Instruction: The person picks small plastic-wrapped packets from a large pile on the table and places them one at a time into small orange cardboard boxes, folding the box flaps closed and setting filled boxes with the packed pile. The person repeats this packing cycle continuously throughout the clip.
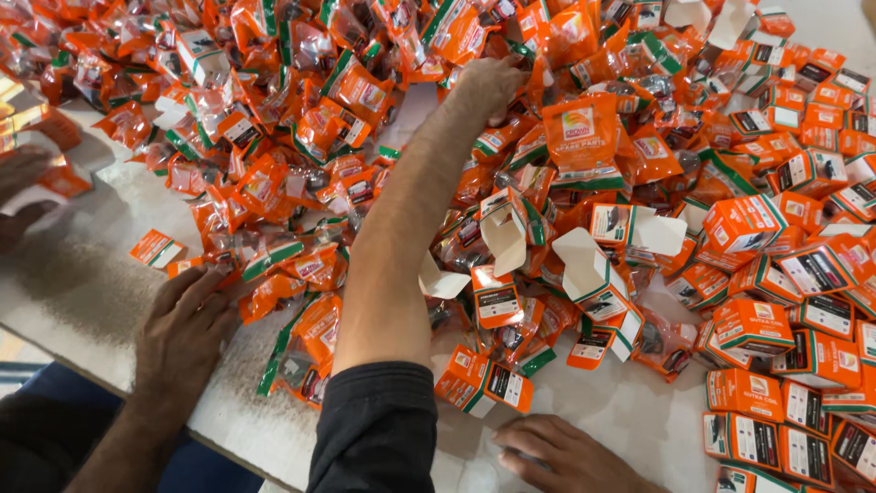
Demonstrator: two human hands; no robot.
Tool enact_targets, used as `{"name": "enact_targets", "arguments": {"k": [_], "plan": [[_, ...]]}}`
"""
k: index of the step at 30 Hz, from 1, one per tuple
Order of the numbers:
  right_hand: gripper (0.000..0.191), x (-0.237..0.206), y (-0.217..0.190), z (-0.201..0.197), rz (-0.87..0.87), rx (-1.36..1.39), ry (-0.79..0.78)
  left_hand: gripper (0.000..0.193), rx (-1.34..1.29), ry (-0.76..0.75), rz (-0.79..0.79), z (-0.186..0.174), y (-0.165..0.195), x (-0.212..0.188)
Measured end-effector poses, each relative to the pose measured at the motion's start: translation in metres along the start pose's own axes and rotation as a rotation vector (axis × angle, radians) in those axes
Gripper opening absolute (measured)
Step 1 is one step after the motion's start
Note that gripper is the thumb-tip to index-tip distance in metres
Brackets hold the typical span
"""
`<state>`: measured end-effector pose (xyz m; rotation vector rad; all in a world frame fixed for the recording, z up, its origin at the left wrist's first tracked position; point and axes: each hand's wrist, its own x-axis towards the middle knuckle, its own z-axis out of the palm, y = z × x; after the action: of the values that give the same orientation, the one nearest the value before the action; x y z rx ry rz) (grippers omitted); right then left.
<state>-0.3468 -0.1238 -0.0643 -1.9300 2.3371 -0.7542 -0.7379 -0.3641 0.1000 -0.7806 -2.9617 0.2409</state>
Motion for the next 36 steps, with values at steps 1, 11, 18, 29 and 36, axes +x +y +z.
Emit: {"name": "enact_targets", "arguments": {"k": [1, 11, 18, 29, 36], "plan": [[0.045, 0.001, -0.001, -0.002, -0.009, 0.007, 0.007, 0.083, -0.002, 0.017, 0.005, 0.003, -0.002, -0.004], [0.04, 0.013, -0.028, -0.034, -0.015, 0.109, 0.058, 0.072, -0.062, 0.14, 0.051, 0.027, -0.041, -0.12], [0.036, 0.01, -0.039, -0.044, 0.028, 0.126, 0.017, 0.033, -0.208, 0.389, 0.025, 0.008, -0.094, -0.177], [0.045, 0.002, -0.069, -0.036, 0.075, 0.091, 0.123, 0.026, -0.696, 0.414, -0.009, -0.069, -0.004, -0.213], [0.045, -0.008, -0.066, -0.026, 0.061, 0.04, 0.165, 0.081, -0.687, 0.363, 0.485, -0.011, 0.121, -0.154]]}}
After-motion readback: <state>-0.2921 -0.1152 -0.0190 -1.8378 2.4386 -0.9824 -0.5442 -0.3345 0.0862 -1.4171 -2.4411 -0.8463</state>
